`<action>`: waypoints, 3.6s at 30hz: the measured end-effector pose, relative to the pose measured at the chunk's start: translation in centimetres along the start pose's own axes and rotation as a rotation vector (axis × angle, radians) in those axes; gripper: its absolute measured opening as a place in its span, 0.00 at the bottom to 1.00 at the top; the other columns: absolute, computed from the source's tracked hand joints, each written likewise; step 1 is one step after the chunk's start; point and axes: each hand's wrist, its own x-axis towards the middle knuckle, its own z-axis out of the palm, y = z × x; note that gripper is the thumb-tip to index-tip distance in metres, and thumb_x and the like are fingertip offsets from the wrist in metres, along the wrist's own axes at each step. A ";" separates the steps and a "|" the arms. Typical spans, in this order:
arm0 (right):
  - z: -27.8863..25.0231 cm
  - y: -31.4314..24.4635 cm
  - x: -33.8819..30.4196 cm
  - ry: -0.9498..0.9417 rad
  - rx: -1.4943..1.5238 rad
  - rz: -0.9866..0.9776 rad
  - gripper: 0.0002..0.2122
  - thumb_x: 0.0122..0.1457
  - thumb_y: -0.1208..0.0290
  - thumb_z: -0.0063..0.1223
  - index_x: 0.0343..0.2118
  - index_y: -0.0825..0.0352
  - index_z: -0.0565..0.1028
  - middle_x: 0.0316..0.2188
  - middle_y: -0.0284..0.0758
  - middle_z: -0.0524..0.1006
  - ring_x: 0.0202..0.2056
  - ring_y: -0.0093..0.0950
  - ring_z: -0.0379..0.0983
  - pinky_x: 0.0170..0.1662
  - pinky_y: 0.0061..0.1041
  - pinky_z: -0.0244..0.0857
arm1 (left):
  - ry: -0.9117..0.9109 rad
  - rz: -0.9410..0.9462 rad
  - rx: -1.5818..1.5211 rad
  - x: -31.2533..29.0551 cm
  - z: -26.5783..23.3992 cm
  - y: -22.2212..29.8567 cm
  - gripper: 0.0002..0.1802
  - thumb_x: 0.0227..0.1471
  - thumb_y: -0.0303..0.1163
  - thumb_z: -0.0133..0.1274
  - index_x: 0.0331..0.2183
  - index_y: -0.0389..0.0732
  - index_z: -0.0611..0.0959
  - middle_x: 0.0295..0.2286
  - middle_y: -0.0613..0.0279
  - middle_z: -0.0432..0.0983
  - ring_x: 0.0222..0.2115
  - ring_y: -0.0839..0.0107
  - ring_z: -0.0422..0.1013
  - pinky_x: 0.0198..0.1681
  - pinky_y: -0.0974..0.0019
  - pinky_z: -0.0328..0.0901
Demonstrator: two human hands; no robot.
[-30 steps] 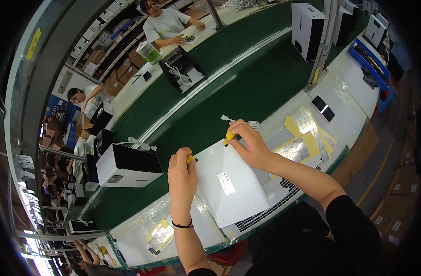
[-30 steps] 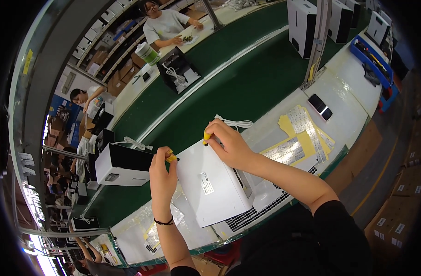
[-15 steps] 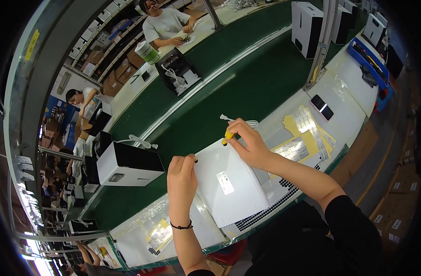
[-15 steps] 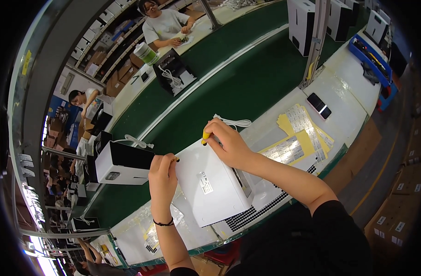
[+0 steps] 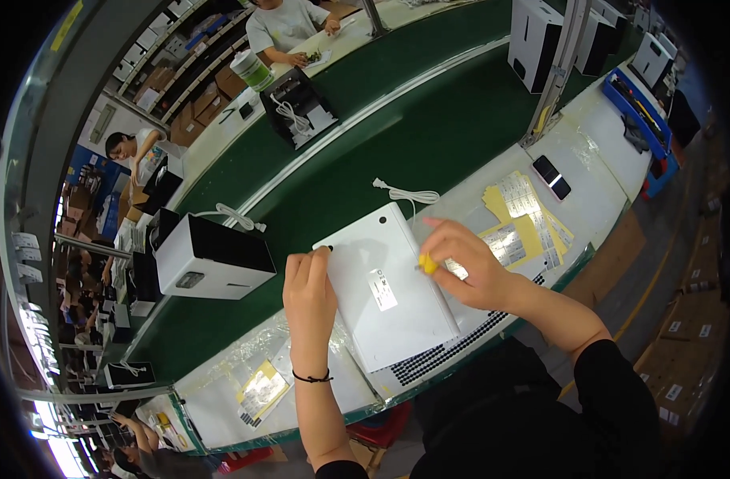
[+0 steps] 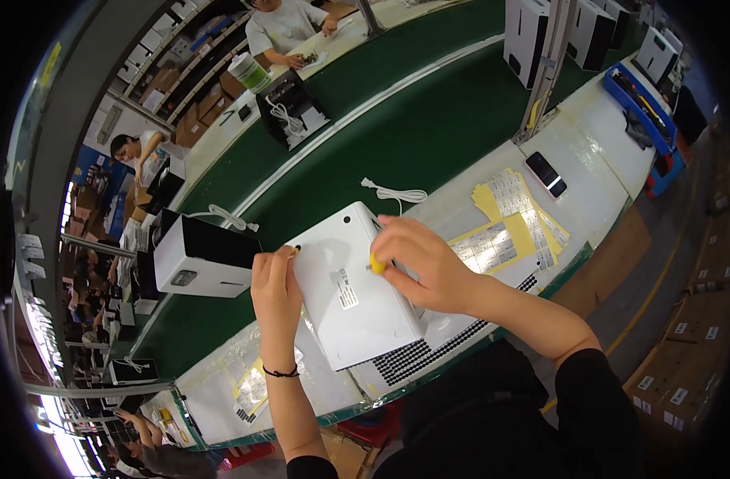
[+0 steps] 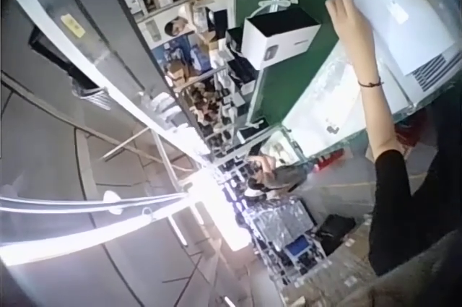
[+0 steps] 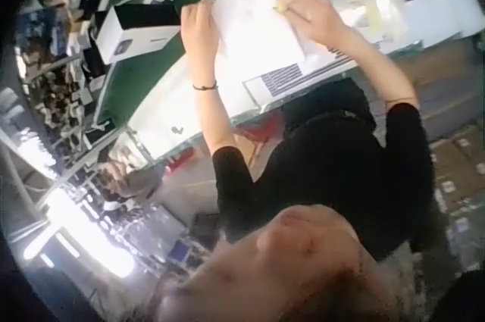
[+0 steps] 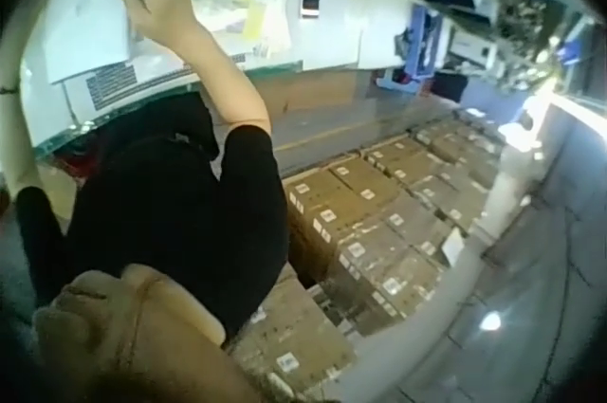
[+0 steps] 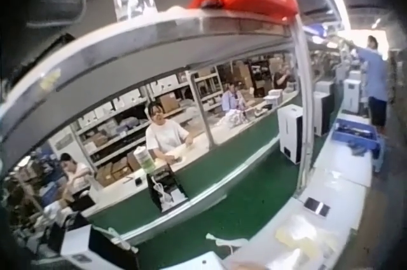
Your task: Apply adhesive labels and stickers to computer cases on a production assembly line.
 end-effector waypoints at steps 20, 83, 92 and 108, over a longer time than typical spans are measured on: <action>-0.9 -5.0 -2.5 -0.505 -0.430 -0.259 0.08 0.46 0.75 0.55 0.31 0.60 0.73 0.28 0.25 0.71 0.36 0.23 0.70 0.60 0.40 0.59 | 0.450 -0.460 -0.905 -12.7 -4.7 5.8 0.30 0.44 0.09 0.53 0.49 0.40 0.67 0.44 0.60 0.63 0.40 0.72 0.65 0.42 0.72 0.64; 4.3 -3.0 -7.7 0.210 0.554 0.724 0.29 0.63 0.76 0.41 0.63 0.65 0.42 0.58 0.45 0.58 0.56 0.32 0.61 0.59 0.31 0.53 | 0.423 -0.914 -1.229 -13.3 0.1 8.8 0.37 0.47 0.18 0.48 0.58 0.36 0.54 0.54 0.50 0.54 0.57 0.61 0.52 0.61 0.60 0.47; 4.7 -2.8 -1.9 0.108 0.661 0.956 0.35 0.62 0.72 0.46 0.64 0.64 0.37 0.54 0.46 0.65 0.52 0.30 0.66 0.53 0.30 0.61 | 0.472 -0.857 -1.259 -13.0 0.5 9.2 0.36 0.45 0.14 0.46 0.57 0.37 0.56 0.56 0.51 0.54 0.58 0.61 0.52 0.62 0.59 0.45; 8.7 10.9 13.8 0.311 0.597 0.763 0.33 0.56 0.75 0.54 0.63 0.65 0.51 0.40 0.45 0.74 0.37 0.31 0.74 0.40 0.28 0.70 | -0.218 0.653 -0.147 -0.7 -19.5 16.5 0.13 0.48 0.31 0.49 0.39 0.44 0.79 0.34 0.60 0.75 0.35 0.65 0.74 0.41 0.63 0.69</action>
